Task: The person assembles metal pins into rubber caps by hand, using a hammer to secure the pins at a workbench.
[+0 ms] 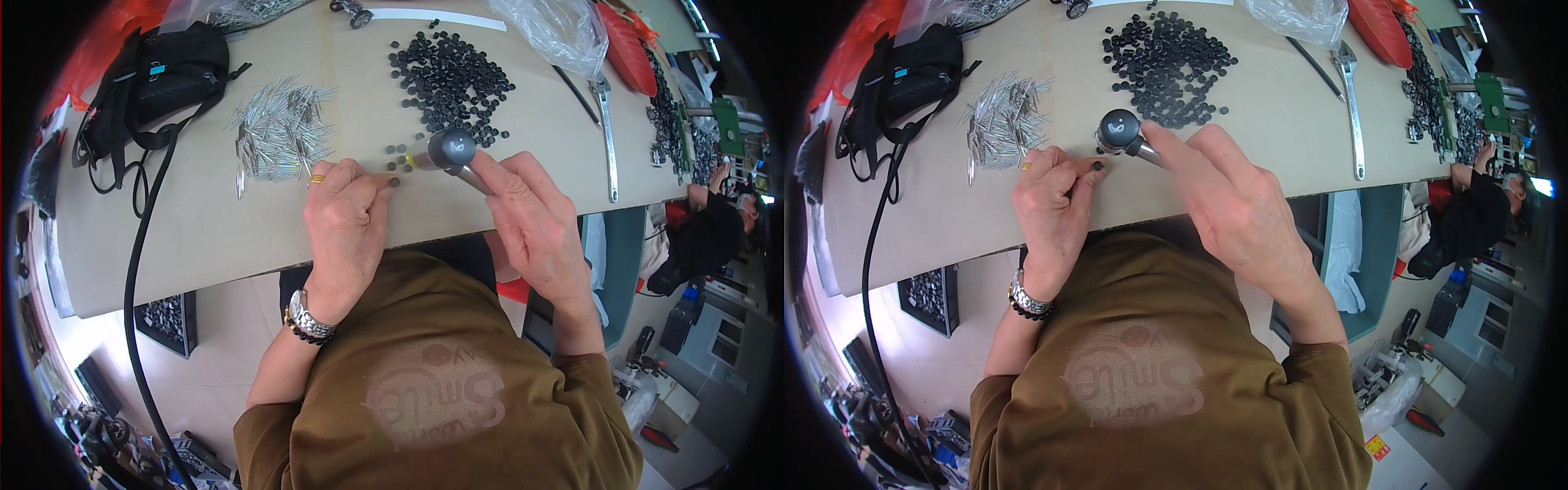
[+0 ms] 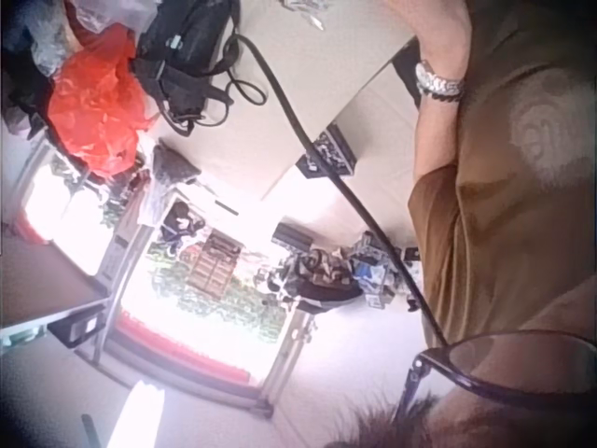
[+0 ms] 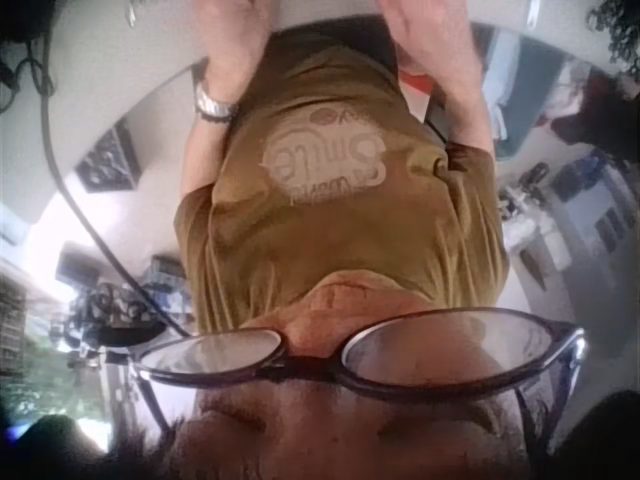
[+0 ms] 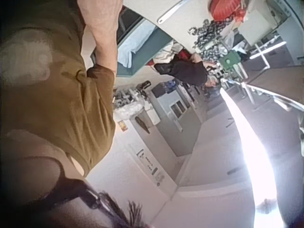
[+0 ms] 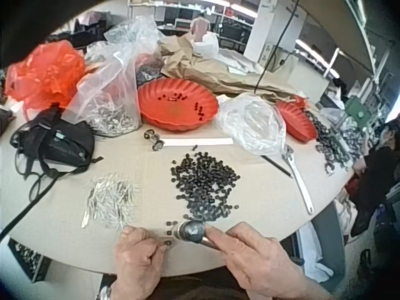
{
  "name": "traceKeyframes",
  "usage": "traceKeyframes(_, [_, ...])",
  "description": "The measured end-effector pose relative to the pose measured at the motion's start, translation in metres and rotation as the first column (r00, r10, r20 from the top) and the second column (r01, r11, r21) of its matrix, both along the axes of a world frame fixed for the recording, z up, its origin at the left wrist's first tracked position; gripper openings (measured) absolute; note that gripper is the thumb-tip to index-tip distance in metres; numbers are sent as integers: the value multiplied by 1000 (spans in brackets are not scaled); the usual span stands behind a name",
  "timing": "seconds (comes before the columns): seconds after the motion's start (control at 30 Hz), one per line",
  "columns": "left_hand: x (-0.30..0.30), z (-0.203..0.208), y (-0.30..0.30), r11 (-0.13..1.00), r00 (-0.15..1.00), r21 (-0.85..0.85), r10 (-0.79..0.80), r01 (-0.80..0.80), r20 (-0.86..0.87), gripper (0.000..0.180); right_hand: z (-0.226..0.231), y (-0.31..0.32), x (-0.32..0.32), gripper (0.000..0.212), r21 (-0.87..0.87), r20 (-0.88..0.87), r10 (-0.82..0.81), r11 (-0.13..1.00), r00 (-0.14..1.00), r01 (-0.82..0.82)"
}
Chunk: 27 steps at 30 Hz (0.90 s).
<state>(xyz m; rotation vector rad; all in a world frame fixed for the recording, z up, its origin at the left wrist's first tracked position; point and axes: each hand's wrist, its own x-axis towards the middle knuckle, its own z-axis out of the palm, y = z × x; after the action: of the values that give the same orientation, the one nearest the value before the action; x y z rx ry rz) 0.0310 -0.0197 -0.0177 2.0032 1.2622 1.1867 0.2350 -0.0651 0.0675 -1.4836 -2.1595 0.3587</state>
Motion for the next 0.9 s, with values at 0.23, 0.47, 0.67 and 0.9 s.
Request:
traceKeyframes(0.23, [0, 2, 3, 1000, 999, 26, 12, -11, -42, 11, -9, -4, -9, 56, -65, 18, 26, 998, 999, -25])
traceKeyframes(0.47, [-2, 3, 2, 1000, 998, 8, -11, 12, -56, 12, -11, -3, 1, 53, -14, 37, -1, 1000, 999, 1])
traceKeyframes(0.67, [-4, 3, 4, 999, 999, 28, -45, 45, -18, 8, -23, 6, 56, 49, 195, 88, -427, 893, 900, 405])
traceKeyframes(0.9, [-11, 25, 38, 716, 862, -612, 28, 337, 507, 9, -66, 23, 118, 44, 360, 344, -693, 721, 634, 593])
